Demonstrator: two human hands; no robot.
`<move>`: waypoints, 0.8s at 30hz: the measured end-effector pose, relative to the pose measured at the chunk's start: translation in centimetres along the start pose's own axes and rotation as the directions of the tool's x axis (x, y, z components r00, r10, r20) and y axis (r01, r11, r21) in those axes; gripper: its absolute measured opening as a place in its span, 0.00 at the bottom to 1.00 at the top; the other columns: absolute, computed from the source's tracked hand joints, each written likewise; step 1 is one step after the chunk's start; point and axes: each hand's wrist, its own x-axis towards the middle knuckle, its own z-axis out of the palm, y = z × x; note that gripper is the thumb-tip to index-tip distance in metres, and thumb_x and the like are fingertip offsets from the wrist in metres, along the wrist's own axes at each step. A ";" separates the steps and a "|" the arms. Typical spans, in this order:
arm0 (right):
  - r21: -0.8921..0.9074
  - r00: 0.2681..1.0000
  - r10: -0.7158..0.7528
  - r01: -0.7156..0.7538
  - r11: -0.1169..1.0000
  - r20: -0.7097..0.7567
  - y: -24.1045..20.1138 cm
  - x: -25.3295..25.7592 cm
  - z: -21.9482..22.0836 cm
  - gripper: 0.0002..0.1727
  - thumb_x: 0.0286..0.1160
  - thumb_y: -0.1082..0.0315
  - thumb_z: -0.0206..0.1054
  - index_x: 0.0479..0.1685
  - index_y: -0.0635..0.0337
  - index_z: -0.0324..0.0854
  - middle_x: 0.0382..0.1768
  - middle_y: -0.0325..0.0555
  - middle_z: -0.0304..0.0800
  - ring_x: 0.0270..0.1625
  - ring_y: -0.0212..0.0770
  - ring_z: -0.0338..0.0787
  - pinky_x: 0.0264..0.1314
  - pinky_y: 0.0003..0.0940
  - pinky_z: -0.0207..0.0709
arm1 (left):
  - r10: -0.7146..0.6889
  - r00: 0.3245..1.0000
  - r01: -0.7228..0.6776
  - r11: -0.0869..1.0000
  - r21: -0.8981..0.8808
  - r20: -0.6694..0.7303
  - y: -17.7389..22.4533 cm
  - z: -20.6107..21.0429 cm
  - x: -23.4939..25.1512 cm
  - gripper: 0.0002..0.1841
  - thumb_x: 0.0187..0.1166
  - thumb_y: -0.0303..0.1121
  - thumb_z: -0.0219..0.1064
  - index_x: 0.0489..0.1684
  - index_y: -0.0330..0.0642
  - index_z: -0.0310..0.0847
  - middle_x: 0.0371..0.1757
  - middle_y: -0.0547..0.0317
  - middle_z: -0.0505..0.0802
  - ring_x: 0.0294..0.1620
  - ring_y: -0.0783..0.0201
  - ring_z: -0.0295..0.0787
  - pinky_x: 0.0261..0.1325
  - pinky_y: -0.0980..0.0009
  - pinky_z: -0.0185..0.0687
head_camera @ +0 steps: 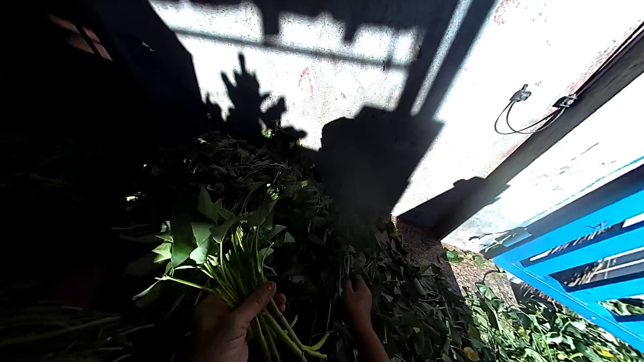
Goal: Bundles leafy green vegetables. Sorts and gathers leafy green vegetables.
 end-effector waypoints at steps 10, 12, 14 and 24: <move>0.277 0.992 -0.059 0.087 0.957 -0.108 2.1 -10.2 -6.5 0.20 0.91 0.62 0.51 0.46 0.68 0.86 0.23 0.42 0.80 0.26 0.35 0.79 0.34 0.38 0.77 | -0.010 1.000 0.009 0.999 -0.038 -0.006 -2.1 1.0 0.4 0.08 0.76 0.14 0.66 0.48 0.25 0.75 0.30 0.39 0.93 0.27 0.47 0.95 0.34 0.56 0.96; 0.328 0.963 -0.138 0.210 0.921 -0.231 1.8 -12.8 -6.5 0.18 0.90 0.65 0.53 0.55 0.71 0.83 0.26 0.42 0.83 0.27 0.30 0.82 0.36 0.32 0.80 | -0.010 1.000 0.010 0.999 -0.033 -0.016 -2.4 1.2 0.5 0.09 0.76 0.15 0.67 0.50 0.25 0.75 0.30 0.40 0.93 0.26 0.48 0.95 0.33 0.57 0.96; 0.389 0.990 -0.108 0.135 0.911 -0.090 3.3 -13.5 -6.4 0.17 0.87 0.67 0.56 0.59 0.72 0.81 0.36 0.52 0.89 0.36 0.39 0.89 0.45 0.40 0.86 | 0.001 1.000 -0.001 1.000 -0.022 -0.028 -2.5 1.3 0.7 0.10 0.76 0.15 0.67 0.52 0.25 0.77 0.30 0.41 0.92 0.26 0.50 0.94 0.32 0.58 0.95; 0.537 0.982 -0.168 0.095 0.838 0.089 4.0 -15.1 -7.0 0.13 0.85 0.73 0.57 0.59 0.73 0.79 0.38 0.53 0.93 0.38 0.42 0.94 0.44 0.40 0.89 | -0.034 0.999 0.034 0.998 0.045 -0.005 -3.7 1.4 0.9 0.09 0.75 0.15 0.69 0.49 0.25 0.78 0.31 0.42 0.93 0.26 0.51 0.94 0.31 0.60 0.95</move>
